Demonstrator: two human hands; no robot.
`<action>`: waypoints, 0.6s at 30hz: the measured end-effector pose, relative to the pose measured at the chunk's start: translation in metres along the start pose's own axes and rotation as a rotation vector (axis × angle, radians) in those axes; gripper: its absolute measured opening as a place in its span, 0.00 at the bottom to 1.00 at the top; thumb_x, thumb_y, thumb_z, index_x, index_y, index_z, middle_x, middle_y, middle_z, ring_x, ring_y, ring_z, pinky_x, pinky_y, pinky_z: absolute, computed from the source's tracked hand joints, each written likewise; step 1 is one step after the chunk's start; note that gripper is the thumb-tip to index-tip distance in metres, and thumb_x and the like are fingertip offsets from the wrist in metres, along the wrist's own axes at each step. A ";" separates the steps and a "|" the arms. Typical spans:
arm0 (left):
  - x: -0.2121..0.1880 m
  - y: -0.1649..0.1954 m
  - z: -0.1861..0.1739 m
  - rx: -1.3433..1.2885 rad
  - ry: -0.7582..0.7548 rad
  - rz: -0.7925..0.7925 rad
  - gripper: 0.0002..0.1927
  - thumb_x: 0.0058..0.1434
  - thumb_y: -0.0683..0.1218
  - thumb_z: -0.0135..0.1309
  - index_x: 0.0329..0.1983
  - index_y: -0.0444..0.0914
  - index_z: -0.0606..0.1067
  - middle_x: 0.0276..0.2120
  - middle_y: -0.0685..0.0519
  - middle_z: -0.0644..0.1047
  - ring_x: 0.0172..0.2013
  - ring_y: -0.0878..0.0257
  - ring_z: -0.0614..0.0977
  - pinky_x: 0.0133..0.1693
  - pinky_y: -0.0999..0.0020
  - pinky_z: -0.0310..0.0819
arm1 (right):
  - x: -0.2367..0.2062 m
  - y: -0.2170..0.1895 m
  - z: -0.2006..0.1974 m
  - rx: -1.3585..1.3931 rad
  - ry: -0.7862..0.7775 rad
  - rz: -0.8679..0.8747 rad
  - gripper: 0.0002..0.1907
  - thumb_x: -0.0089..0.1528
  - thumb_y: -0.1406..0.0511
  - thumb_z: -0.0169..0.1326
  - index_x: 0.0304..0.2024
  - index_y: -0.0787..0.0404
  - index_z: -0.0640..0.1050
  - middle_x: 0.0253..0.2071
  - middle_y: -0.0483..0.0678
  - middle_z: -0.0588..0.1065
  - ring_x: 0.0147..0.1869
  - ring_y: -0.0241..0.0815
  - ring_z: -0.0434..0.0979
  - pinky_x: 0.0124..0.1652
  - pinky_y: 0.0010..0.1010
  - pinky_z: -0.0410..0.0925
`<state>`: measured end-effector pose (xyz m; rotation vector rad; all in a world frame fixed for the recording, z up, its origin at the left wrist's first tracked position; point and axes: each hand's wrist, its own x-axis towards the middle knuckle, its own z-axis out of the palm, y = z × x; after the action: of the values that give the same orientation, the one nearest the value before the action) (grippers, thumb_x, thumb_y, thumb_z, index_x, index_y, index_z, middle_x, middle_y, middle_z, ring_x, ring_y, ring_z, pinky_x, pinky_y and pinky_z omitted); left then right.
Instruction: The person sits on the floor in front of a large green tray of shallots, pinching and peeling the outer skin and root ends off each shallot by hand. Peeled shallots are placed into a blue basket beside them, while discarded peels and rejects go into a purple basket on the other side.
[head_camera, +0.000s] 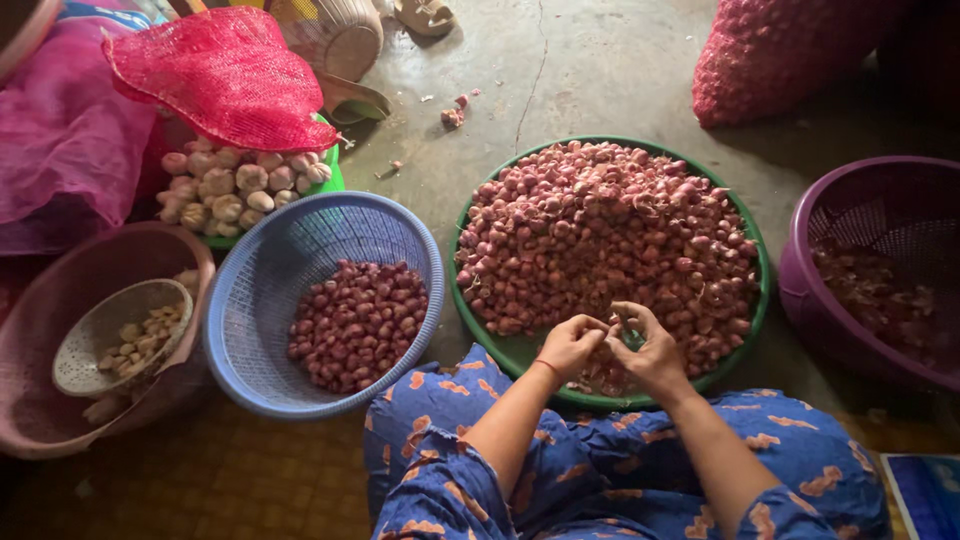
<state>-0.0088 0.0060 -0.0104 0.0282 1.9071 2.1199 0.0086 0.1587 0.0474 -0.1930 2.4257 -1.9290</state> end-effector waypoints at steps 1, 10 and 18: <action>-0.001 0.000 -0.001 0.148 0.057 0.055 0.11 0.69 0.47 0.51 0.45 0.36 0.78 0.35 0.48 0.82 0.36 0.62 0.82 0.39 0.67 0.78 | 0.002 0.004 0.000 -0.028 -0.002 -0.049 0.26 0.59 0.69 0.63 0.61 0.61 0.75 0.48 0.47 0.80 0.49 0.34 0.78 0.50 0.27 0.72; -0.030 0.055 -0.081 1.811 0.554 0.716 0.07 0.56 0.44 0.51 0.28 0.36 0.75 0.26 0.47 0.73 0.28 0.53 0.76 0.25 0.54 0.68 | -0.002 0.009 0.004 -0.353 -0.104 0.004 0.26 0.53 0.66 0.63 0.55 0.57 0.77 0.39 0.52 0.79 0.43 0.43 0.80 0.46 0.34 0.72; -0.067 0.112 -0.151 1.345 1.043 0.575 0.21 0.55 0.55 0.63 0.47 0.40 0.79 0.53 0.42 0.73 0.60 0.37 0.67 0.59 0.40 0.61 | -0.043 -0.032 -0.125 -0.966 -0.337 0.473 0.22 0.56 0.70 0.61 0.53 0.48 0.81 0.47 0.47 0.81 0.43 0.48 0.83 0.44 0.39 0.78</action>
<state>0.0022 -0.1652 0.0921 -0.3360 3.9217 0.4810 0.0408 0.2774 0.1045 0.0410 2.6005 -0.4176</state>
